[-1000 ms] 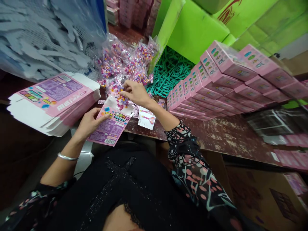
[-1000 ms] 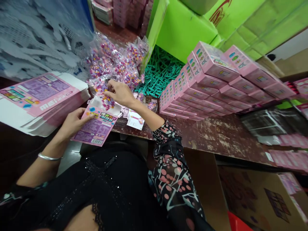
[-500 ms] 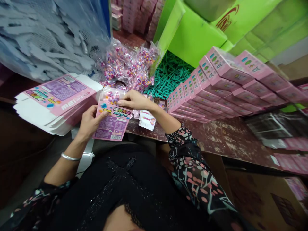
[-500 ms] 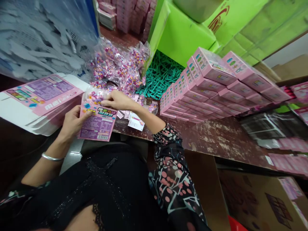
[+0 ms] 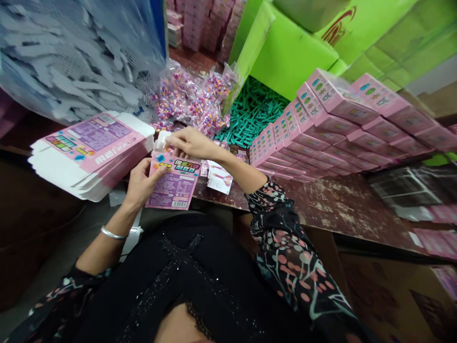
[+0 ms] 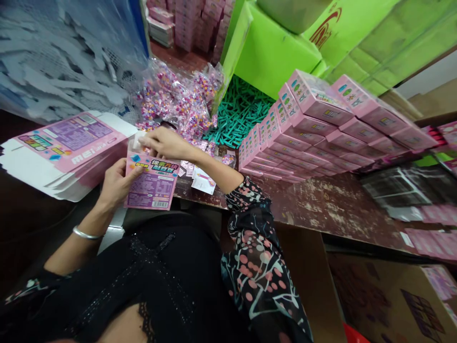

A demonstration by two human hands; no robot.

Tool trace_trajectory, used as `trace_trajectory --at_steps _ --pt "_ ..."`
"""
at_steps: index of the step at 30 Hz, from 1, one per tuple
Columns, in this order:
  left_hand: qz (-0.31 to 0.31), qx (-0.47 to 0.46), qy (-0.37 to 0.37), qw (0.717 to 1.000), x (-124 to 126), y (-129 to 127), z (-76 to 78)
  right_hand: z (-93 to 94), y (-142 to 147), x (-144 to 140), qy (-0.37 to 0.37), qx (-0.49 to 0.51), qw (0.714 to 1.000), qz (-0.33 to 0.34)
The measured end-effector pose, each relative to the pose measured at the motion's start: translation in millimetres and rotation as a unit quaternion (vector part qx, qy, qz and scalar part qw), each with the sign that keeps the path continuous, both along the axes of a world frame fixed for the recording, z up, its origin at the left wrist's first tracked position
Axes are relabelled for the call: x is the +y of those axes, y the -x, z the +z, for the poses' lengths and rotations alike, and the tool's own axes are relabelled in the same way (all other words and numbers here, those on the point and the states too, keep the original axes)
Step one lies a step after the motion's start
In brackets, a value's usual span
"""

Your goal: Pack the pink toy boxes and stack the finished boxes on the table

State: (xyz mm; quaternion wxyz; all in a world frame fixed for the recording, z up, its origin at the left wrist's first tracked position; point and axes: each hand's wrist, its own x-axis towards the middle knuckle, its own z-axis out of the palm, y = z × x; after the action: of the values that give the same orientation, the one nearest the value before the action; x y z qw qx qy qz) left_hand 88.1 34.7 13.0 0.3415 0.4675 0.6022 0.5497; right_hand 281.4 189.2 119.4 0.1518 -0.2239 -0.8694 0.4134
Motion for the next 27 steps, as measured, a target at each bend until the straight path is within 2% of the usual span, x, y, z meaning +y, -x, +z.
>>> trace_trajectory --at_steps 3,6,10,14,18,21,24,26,27 --pt "0.013 0.001 -0.004 1.000 -2.3 0.4 1.8 12.2 -9.2 1.2 -0.055 0.045 0.995 -0.066" --pt "0.016 -0.003 -0.001 1.000 -3.5 -1.3 1.3 11.2 -12.5 1.0 -0.069 0.031 0.996 -0.038" --pt "0.016 -0.011 0.011 1.000 -5.2 -6.3 -2.4 -5.2 -9.8 -4.4 0.037 0.013 0.999 -0.002" --pt "0.013 -0.019 0.015 1.000 -6.8 -14.9 -6.6 -16.2 -4.5 -10.2 0.170 0.031 0.984 0.032" --pt "0.010 -0.040 0.007 0.999 -6.0 -26.0 -11.1 -16.3 -1.3 -10.5 0.194 0.013 0.979 0.059" --pt "0.011 -0.067 -0.004 0.998 -5.9 -27.9 -13.3 -5.3 -17.1 -8.6 0.151 0.045 0.988 -0.003" --pt "0.021 -0.107 -0.037 0.993 -8.8 -22.7 -12.2 2.5 -50.4 -14.6 0.013 0.155 0.979 -0.134" --pt "0.023 -0.137 -0.052 0.989 -12.0 -19.4 -10.3 -5.9 -71.3 -27.7 -0.033 0.196 0.958 -0.209" --pt "0.022 -0.145 -0.054 0.988 -13.7 -19.0 -9.4 -15.3 -78.4 -37.2 -0.022 0.197 0.953 -0.228"
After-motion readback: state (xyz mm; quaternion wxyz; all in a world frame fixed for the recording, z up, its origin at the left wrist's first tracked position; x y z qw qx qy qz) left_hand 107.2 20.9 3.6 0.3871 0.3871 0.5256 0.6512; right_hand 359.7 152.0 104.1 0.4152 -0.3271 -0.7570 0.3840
